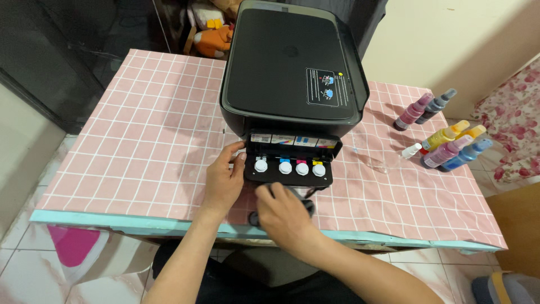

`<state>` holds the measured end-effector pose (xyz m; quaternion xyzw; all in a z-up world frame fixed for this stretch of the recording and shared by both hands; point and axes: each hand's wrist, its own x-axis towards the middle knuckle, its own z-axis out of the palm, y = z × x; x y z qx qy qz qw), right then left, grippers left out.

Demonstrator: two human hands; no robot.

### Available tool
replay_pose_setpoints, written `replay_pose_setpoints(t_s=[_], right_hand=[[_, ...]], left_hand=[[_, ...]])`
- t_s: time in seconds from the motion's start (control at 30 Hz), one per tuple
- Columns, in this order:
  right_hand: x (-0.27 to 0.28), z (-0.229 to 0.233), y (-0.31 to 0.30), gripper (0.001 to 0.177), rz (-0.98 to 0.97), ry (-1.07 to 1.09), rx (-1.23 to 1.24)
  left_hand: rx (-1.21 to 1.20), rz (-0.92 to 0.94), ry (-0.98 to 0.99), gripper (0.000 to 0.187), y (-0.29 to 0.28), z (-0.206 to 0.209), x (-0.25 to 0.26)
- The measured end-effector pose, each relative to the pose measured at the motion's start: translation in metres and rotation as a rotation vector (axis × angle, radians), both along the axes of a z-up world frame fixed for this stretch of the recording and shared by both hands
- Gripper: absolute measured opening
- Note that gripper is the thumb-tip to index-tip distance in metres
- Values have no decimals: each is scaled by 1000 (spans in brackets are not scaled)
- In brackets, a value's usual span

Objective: The person refills the ink tanks of an HP printer using a syringe and ink bottles. They remove the caps from the tanks, inject ink into each color, and then wipe the area with a cloth before closing the printer.

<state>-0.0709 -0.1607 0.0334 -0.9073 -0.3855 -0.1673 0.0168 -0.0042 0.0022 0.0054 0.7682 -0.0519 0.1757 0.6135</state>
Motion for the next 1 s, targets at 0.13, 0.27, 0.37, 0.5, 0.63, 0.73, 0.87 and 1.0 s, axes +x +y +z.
replay_pose_setpoints(t_s=[0.13, 0.27, 0.37, 0.5, 0.63, 0.73, 0.87, 1.0], right_hand=[[-2, 1, -33, 25, -86, 43, -117], [-2, 4, -62, 28, -142, 84, -216], [-5, 8, -75, 25, -195, 95, -162], [-9, 16, -88, 34, -205, 100, -174], [-11, 22, -98, 46, -230, 132, -36], [-12, 27, -110, 42, -287, 245, 225], [-13, 32, -126, 23, -316, 425, 665], [3, 30, -130, 19, -267, 706, 1083]], left_hand=[[3, -9, -18, 28, 0, 0, -1], [40, -10, -47, 28, 1, 0, 0], [33, -10, 26, 29, 1, -1, 0], [46, -7, -21, 28, 1, -3, 0], [61, 10, 33, 29, 1, -3, 0], [87, 58, -73, 27, -3, 0, -2], [241, 228, -243, 25, -7, 13, -9], [336, 161, -207, 21, -13, 33, -21]])
